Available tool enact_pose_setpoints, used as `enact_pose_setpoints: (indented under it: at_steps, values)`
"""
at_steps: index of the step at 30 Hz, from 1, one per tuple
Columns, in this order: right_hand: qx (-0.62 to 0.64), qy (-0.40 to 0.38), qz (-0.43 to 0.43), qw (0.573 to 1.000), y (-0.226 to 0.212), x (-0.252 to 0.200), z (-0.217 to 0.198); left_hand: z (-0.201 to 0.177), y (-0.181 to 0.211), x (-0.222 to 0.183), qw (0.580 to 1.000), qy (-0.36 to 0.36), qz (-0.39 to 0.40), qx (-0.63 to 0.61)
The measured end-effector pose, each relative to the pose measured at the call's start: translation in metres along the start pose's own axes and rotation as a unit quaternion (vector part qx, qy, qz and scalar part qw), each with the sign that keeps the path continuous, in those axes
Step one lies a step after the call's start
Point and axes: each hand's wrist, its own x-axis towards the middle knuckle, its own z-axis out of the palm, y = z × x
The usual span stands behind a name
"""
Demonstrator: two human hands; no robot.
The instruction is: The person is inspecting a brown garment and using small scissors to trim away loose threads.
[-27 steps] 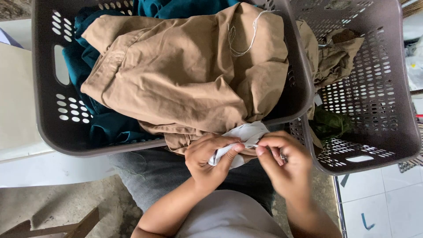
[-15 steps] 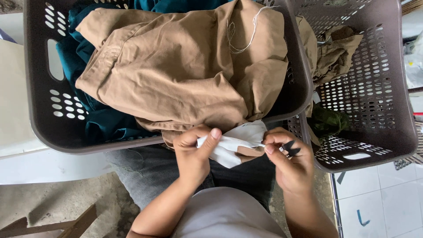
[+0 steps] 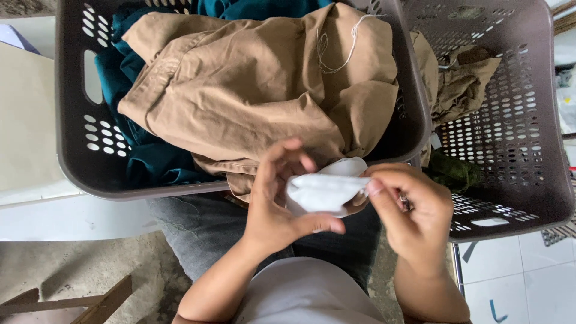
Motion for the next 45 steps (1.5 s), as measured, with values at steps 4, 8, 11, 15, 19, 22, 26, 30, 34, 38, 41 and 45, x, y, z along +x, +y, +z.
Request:
enact_pose_setpoints:
  at_steps: [4, 8, 11, 15, 19, 22, 26, 30, 34, 38, 41, 45]
  values:
    - [0.083, -0.002, 0.059, 0.995, 0.018, -0.001, 0.002, -0.01, 0.001, 0.004, 0.992, -0.008, -0.122, 0.007]
    - [0.16, 0.005, 0.038, 0.986, 0.031, -0.008, 0.008, -0.016, -0.002, 0.0, 0.998, -0.017, -0.037, -0.058]
    - [0.134, 0.019, 0.032, 0.99, 0.042, -0.018, 0.01, -0.017, 0.002, -0.002, 0.995, -0.028, -0.025, -0.095]
    - [0.104, 0.044, 0.044, 0.993, 0.055, -0.029, 0.009, -0.022, -0.001, -0.006, 0.978, -0.032, -0.067, -0.196]
    - [0.051, 0.031, 0.037, 0.998, 0.047, -0.024, 0.006, -0.018, 0.001, -0.008, 0.976, -0.041, -0.03, -0.212]
    - [0.102, 0.061, -0.028, 0.992, 0.029, -0.014, 0.003, -0.008, 0.012, -0.01, 0.994, 0.012, 0.021, -0.107]
    - [-0.075, 0.041, -0.131, 0.988, 0.0, -0.011, -0.01, 0.0, 0.025, -0.015, 0.999, -0.027, 0.026, 0.023]
    - [-0.155, -0.022, -0.257, 0.954, -0.021, 0.003, -0.006, 0.008, 0.027, -0.018, 0.993, -0.04, 0.049, 0.1]
    - [-0.156, -0.025, -0.276, 0.948, -0.025, 0.009, -0.001, 0.009, 0.027, -0.018, 0.992, -0.02, 0.053, 0.115]
    - [-0.137, -0.025, -0.243, 0.96, -0.026, 0.009, -0.001, 0.007, 0.031, -0.012, 0.983, -0.028, 0.072, 0.165]
    - [-0.065, -0.03, -0.208, 0.975, -0.025, 0.015, 0.003, 0.004, 0.033, -0.008, 0.975, -0.048, 0.102, 0.192]
    - [-0.004, -0.063, -0.192, 0.979, -0.021, 0.023, 0.009, 0.005, 0.039, -0.006, 0.988, -0.071, 0.036, 0.134]
